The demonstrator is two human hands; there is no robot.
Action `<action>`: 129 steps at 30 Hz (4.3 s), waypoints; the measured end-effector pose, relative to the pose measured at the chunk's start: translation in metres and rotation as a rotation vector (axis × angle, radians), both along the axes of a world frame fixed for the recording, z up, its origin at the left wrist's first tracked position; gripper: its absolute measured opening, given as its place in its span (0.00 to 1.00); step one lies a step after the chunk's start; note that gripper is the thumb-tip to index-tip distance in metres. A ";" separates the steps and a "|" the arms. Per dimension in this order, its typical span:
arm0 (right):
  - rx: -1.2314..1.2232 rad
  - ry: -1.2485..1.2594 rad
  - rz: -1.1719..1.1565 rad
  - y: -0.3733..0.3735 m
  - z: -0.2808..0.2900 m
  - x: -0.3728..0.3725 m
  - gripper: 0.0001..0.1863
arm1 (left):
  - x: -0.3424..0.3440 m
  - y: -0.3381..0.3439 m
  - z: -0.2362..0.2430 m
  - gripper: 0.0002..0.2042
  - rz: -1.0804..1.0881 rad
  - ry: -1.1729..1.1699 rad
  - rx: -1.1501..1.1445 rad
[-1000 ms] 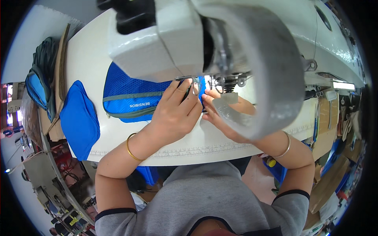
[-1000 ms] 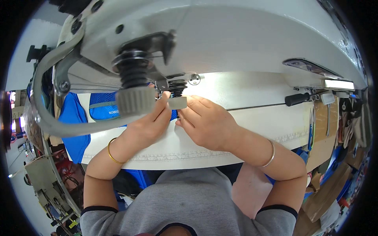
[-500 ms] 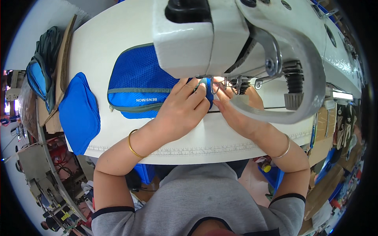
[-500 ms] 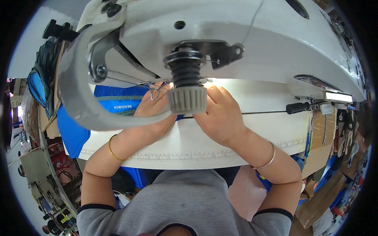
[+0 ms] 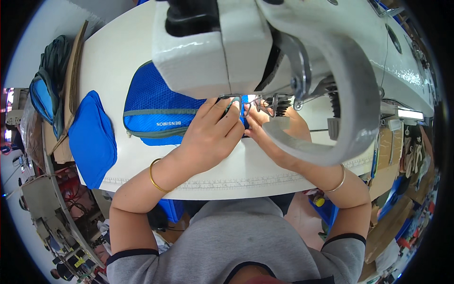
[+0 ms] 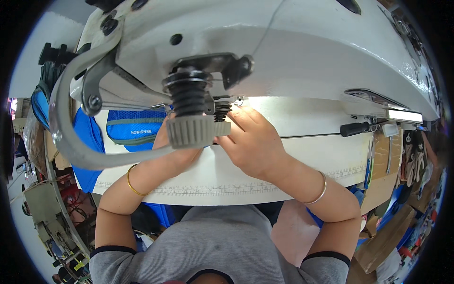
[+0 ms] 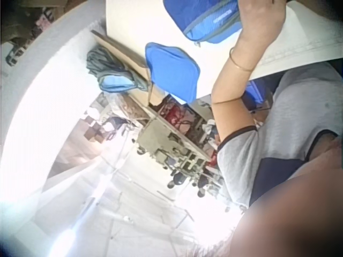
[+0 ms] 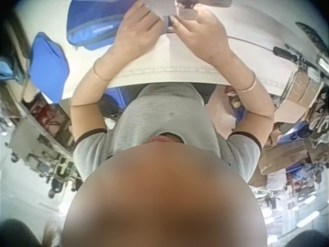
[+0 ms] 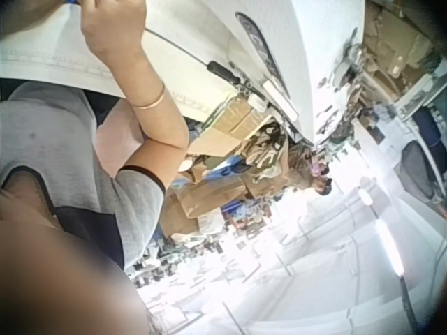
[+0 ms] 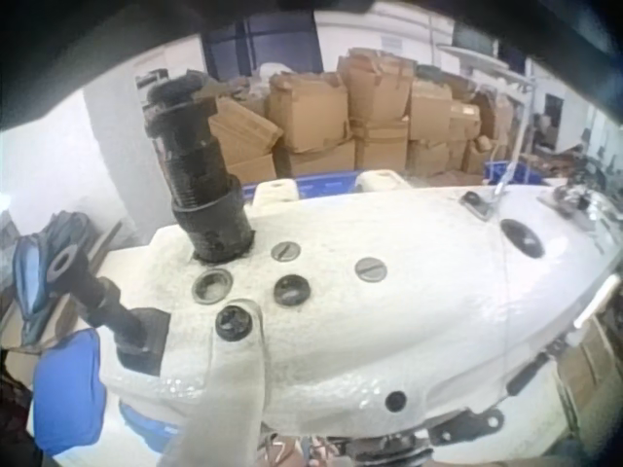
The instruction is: Sewing the edges and components of a blue mesh bag using an industrial sewing machine.
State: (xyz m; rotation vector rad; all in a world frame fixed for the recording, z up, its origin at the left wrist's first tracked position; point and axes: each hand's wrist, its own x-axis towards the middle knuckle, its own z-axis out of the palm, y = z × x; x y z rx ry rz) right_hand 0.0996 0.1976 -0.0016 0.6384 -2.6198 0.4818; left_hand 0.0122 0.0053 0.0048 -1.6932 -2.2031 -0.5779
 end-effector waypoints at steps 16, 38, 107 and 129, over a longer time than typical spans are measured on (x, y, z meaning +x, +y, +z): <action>0.066 0.123 0.017 -0.007 0.002 0.002 0.11 | 0.001 0.002 0.010 0.11 0.130 0.099 -0.010; -0.036 0.059 0.058 -0.008 0.005 0.010 0.15 | 0.004 -0.001 0.009 0.11 0.021 0.278 0.038; 0.141 0.084 -0.052 -0.021 0.006 -0.009 0.11 | -0.042 -0.017 0.032 0.07 0.088 0.037 -0.016; 0.055 -0.142 0.110 -0.072 0.010 0.018 0.22 | -0.018 0.008 0.022 0.05 0.256 -0.139 0.084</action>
